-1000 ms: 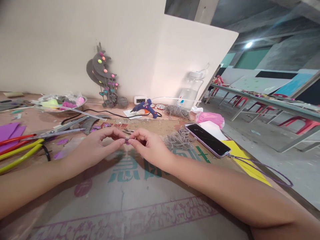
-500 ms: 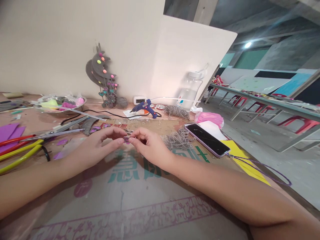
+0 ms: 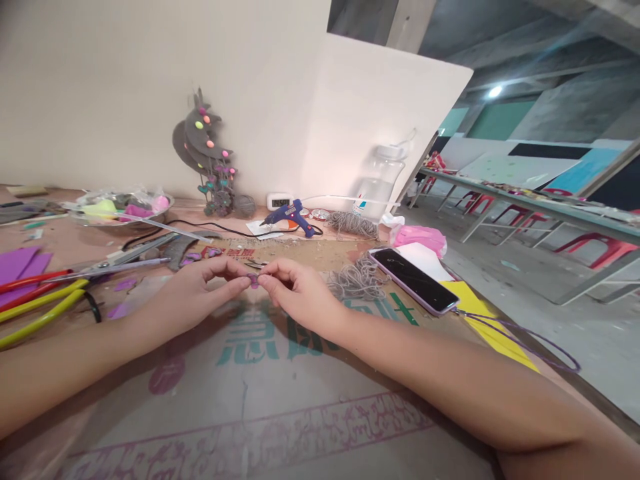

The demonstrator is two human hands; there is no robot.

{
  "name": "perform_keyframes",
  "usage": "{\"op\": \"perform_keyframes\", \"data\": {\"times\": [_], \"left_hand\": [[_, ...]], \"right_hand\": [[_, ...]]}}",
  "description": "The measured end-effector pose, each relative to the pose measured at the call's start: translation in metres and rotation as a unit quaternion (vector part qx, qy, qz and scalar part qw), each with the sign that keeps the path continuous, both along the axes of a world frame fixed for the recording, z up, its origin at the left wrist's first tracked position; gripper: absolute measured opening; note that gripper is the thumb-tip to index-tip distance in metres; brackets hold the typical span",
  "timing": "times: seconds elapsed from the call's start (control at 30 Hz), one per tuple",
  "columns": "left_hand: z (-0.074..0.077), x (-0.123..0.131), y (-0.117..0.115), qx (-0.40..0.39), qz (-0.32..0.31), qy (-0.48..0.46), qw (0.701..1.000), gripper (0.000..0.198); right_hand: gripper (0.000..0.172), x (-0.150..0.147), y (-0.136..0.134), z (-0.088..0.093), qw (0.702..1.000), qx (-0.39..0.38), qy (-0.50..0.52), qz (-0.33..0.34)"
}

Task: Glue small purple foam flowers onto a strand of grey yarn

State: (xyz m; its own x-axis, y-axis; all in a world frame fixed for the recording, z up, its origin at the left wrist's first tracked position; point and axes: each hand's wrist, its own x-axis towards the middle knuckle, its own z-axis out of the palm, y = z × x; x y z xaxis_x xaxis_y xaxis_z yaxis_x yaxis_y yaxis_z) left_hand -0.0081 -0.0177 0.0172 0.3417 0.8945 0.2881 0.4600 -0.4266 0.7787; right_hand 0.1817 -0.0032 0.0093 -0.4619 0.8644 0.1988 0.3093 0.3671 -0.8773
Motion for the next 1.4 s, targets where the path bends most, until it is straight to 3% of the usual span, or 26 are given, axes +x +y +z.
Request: {"op": "perform_keyframes", "data": {"times": [0.2,0.53,1.17,1.4], "left_hand": [[-0.0030,-0.0006,0.0013,-0.032,-0.007,-0.029,0.999,0.025],[0.0025,0.0021,-0.0029,0.006,0.002,0.028,1.000,0.017],[-0.0025,0.0001,-0.0020,0.062,-0.009,0.055,0.997,0.014],[-0.0030,-0.0002,-0.0005,0.051,-0.017,0.024,0.998,0.020]], "right_hand": [[0.016,-0.0007,-0.0001,-0.0009,0.999,0.028,-0.025,-0.016],[0.018,0.0022,-0.0053,-0.0014,0.973,0.187,-0.133,-0.027],[0.014,0.0009,-0.0035,-0.0024,0.976,0.176,-0.124,-0.022],[0.013,0.0006,-0.0026,-0.0027,0.980,0.159,-0.120,-0.026]]}}
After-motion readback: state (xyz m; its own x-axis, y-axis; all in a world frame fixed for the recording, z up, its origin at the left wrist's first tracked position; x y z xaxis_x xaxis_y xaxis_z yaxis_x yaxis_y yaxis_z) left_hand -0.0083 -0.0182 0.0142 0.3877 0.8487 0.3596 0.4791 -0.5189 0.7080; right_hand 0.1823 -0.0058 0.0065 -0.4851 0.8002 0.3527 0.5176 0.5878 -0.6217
